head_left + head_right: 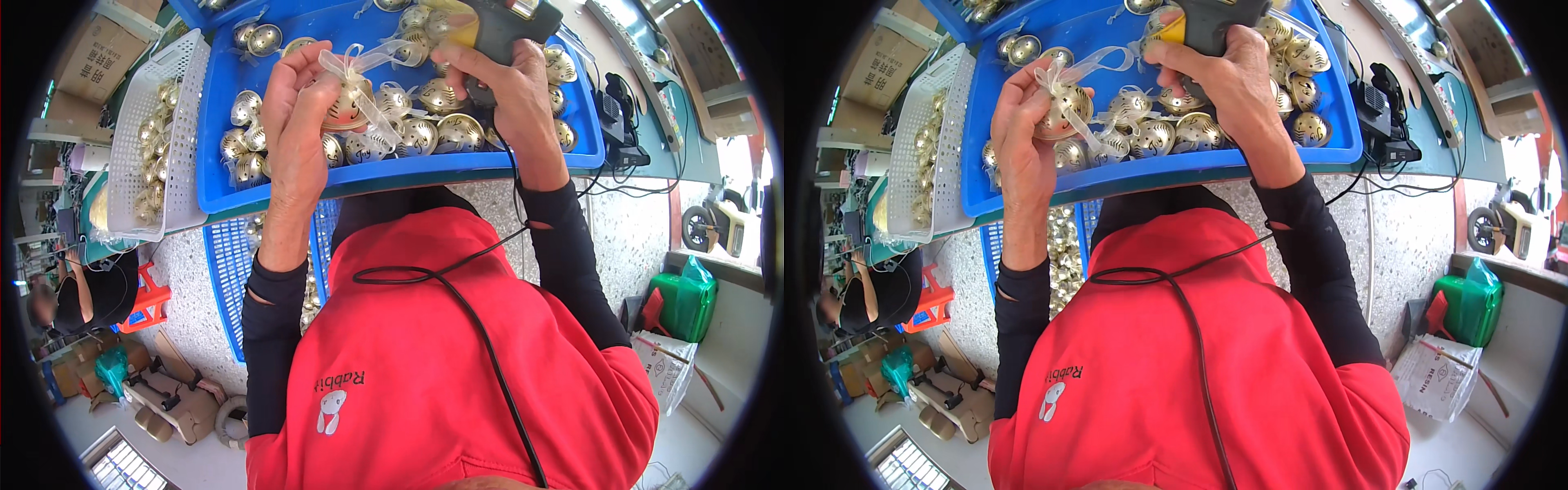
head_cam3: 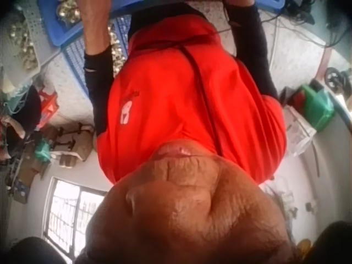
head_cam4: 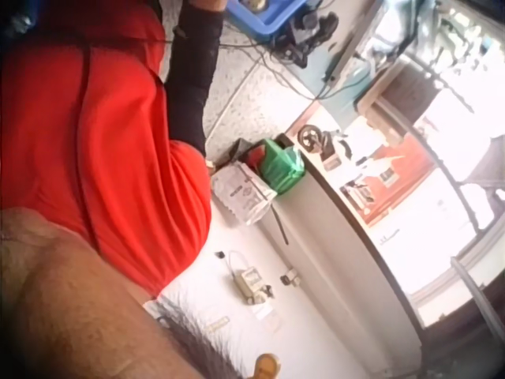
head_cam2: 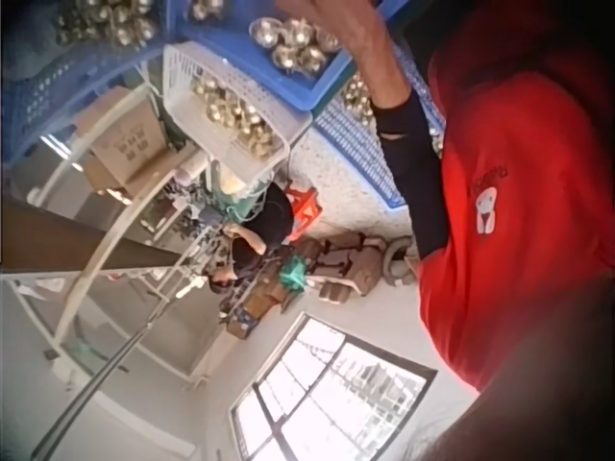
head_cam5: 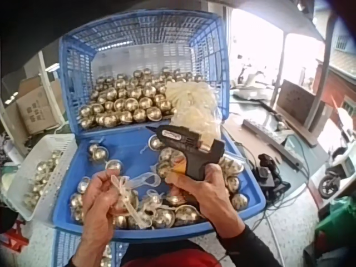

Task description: Using a hot glue gun to attach white decorative ribbons to gold Christmas ornaments.

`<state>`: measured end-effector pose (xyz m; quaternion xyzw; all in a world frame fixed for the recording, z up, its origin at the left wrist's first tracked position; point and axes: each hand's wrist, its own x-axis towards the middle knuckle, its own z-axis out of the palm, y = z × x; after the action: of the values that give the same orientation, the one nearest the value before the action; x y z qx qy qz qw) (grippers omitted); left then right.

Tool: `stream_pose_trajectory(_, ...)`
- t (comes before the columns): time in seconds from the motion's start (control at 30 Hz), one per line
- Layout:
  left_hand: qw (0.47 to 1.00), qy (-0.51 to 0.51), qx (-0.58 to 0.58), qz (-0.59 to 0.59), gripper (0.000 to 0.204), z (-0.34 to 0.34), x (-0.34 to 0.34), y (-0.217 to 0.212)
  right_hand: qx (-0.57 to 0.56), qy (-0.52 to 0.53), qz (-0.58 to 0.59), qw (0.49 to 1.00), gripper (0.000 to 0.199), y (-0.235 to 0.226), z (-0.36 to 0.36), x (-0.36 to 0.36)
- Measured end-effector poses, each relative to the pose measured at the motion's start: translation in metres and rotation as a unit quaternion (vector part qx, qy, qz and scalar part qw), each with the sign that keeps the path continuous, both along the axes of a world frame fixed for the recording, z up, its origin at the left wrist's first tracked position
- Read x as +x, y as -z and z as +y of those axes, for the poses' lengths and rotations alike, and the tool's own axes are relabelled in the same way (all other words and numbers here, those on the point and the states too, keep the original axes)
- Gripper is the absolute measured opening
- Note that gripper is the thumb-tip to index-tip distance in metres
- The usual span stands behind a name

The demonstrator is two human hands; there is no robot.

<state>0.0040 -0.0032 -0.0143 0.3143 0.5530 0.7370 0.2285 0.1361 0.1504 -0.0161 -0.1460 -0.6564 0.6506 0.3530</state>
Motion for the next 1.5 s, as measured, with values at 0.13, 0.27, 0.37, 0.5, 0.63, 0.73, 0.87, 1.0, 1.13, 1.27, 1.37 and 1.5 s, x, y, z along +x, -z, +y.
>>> stream_pose_trajectory(0.13,0.998,0.05,-0.001,-0.038,0.035,-0.002,0.007,-0.006,-0.028,0.017,0.016,0.999,0.03,-0.002,-0.004,-0.006)
stream_pose_trajectory(0.27,0.997,0.062,-0.046,-0.003,0.038,-0.004,0.008,-0.005,-0.105,-0.027,-0.009,0.994,0.03,-0.003,-0.006,-0.011)
stream_pose_trajectory(0.37,0.995,0.091,-0.048,0.0,0.036,-0.004,0.006,-0.004,0.005,-0.012,-0.004,1.0,0.028,-0.014,-0.012,-0.014)
stream_pose_trajectory(0.5,0.983,0.177,-0.03,-0.041,0.035,-0.006,0.006,-0.004,-0.105,-0.056,-0.008,0.993,0.018,-0.033,-0.005,-0.024)
stream_pose_trajectory(0.63,0.969,0.243,-0.013,-0.037,0.033,-0.006,0.004,-0.002,-0.049,-0.038,-0.047,0.997,0.021,-0.027,-0.003,-0.034)
stream_pose_trajectory(0.73,0.975,0.217,-0.03,-0.044,0.031,-0.007,0.004,0.0,-0.035,-0.04,-0.052,0.997,0.023,-0.025,0.001,-0.034)
stream_pose_trajectory(0.87,0.985,0.163,-0.026,-0.043,0.031,-0.007,0.005,0.003,-0.068,-0.041,-0.054,0.995,0.022,-0.027,0.007,-0.018)
stream_pose_trajectory(1.0,0.991,0.093,-0.066,0.064,0.032,-0.004,0.004,0.007,-0.116,-0.027,0.004,0.993,0.021,-0.032,-0.01,-0.008)
stream_pose_trajectory(1.13,0.981,0.036,-0.083,0.174,0.037,-0.001,0.005,0.017,0.003,-0.026,-0.093,0.995,0.02,-0.027,-0.019,-0.013)
stream_pose_trajectory(1.27,0.971,0.03,-0.099,0.215,0.036,-0.001,0.005,0.014,0.063,-0.039,0.024,0.997,0.02,-0.01,-0.018,-0.025)
stream_pose_trajectory(1.37,0.968,0.036,-0.122,0.216,0.036,-0.004,0.002,0.014,0.318,0.007,0.179,0.931,0.019,0.001,-0.012,-0.031)
stream_pose_trajectory(1.5,0.989,0.036,-0.059,0.131,0.035,-0.004,0.006,0.013,-0.007,-0.006,-0.038,0.999,0.02,-0.014,-0.028,-0.022)
